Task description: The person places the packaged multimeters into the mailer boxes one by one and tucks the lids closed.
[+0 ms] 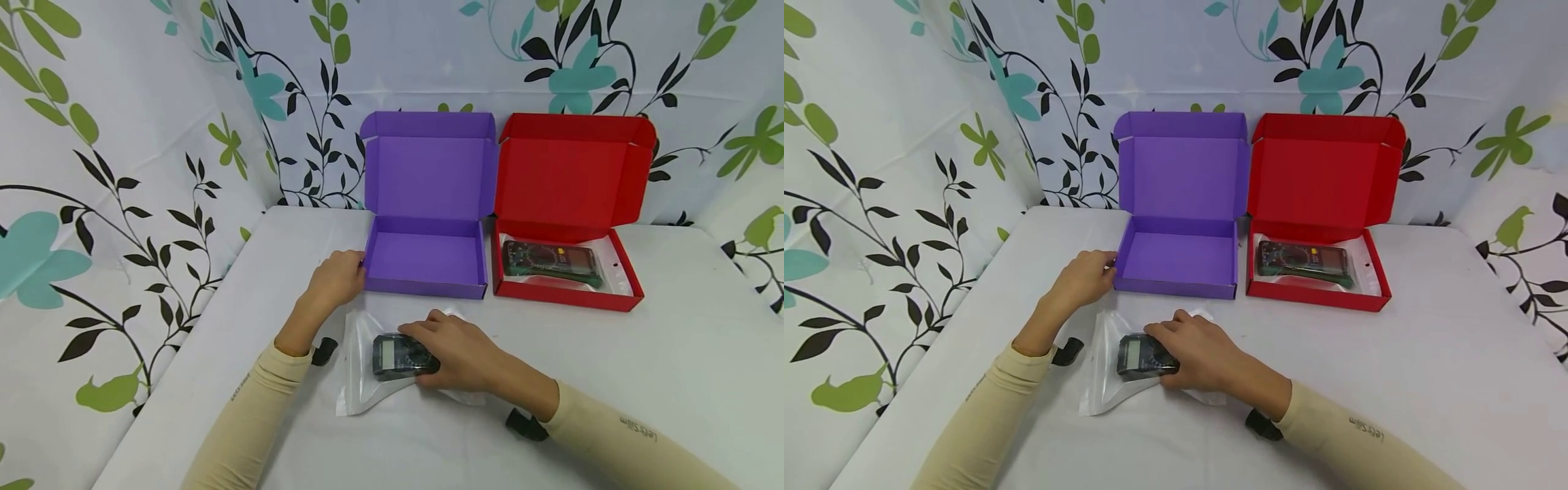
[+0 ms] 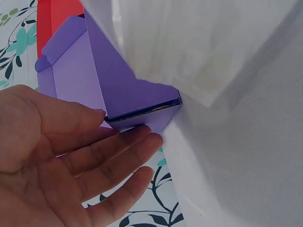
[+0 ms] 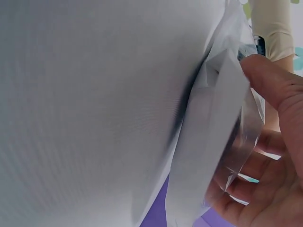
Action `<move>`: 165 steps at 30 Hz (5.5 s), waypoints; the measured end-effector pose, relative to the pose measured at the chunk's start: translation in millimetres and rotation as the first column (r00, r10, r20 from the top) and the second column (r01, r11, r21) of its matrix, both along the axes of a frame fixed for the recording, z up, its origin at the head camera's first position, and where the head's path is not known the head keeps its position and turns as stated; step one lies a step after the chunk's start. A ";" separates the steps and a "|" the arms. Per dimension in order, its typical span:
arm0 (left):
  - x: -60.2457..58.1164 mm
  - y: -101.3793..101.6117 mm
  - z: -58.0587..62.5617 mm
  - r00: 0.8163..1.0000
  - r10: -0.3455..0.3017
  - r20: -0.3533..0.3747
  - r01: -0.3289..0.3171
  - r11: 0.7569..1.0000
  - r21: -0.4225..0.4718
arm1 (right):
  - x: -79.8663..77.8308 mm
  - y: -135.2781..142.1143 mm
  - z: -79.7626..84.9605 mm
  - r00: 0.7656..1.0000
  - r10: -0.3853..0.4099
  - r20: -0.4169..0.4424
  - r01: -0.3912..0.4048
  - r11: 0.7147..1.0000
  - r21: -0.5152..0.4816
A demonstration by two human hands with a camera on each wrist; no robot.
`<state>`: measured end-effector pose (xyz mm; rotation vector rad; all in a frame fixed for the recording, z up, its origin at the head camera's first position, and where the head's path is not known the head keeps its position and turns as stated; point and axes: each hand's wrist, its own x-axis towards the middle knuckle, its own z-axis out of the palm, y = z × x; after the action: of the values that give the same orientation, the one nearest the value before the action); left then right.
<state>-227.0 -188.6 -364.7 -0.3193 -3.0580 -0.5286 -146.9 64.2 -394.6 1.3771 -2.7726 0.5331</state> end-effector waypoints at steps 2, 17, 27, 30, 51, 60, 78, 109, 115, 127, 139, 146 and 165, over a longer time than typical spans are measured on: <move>-0.4 -1.0 -0.4 1.000 0.002 0.003 -0.002 1.000 0.001 | 1.1 1.2 0.8 1.000 -0.002 -0.004 0.002 1.000 -0.005; -2.3 -1.6 0.7 0.999 0.008 0.044 -0.008 1.000 0.008 | 1.7 8.0 4.9 0.999 -0.035 0.011 0.036 0.999 -0.040; -0.5 -0.1 2.2 0.999 0.020 0.039 -0.021 1.000 0.009 | -5.5 2.7 -2.4 0.999 -0.042 0.017 0.042 0.999 -0.016; 2.0 2.2 3.7 1.000 0.020 -0.022 -0.020 1.000 -0.011 | -6.9 2.0 -3.0 0.999 -0.035 0.019 0.035 0.999 -0.017; 27.4 97.2 42.8 0.943 -0.277 -0.182 0.279 0.960 -0.015 | -8.9 58.0 29.9 0.996 -0.087 -0.004 0.087 0.991 -0.106; 12.6 149.2 42.4 0.926 -0.356 -0.127 0.346 0.934 -0.092 | -31.9 136.4 48.5 0.936 -0.351 0.006 0.346 0.920 -0.185; -17.5 194.0 19.3 0.903 -0.429 -0.013 0.423 0.894 -0.147 | -85.9 239.4 24.2 0.808 -0.587 0.058 0.586 0.790 -0.179; -81.2 236.4 7.3 0.933 -0.311 0.181 0.169 0.823 0.542 | -162.7 293.4 32.1 0.577 -0.687 0.443 0.817 0.487 -0.310; -79.1 234.6 6.5 0.933 -0.297 0.202 0.132 0.807 0.576 | -165.2 296.3 29.4 0.545 -0.743 0.389 0.836 0.442 -0.326; -78.9 230.2 4.7 0.953 -0.215 0.213 0.057 0.820 0.569 | -158.7 298.5 23.9 0.531 -0.767 0.359 0.840 0.420 -0.345; -79.3 218.5 0.8 0.951 -0.291 0.101 0.166 0.760 0.628 | -147.4 289.6 26.1 0.564 -0.754 0.337 0.818 0.453 -0.356; -78.4 211.9 -0.1 0.955 -0.285 0.079 0.189 0.793 0.580 | -140.3 291.1 28.6 0.606 -0.724 0.329 0.792 0.510 -0.337; -68.8 206.4 0.8 0.936 -0.347 0.056 0.266 0.804 0.532 | -123.5 288.6 24.1 0.640 -0.702 0.313 0.766 0.551 -0.332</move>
<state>-295.8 17.8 -363.9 -0.7859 -2.8390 -1.4163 -270.3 352.8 -370.4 0.0102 -2.7109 1.1126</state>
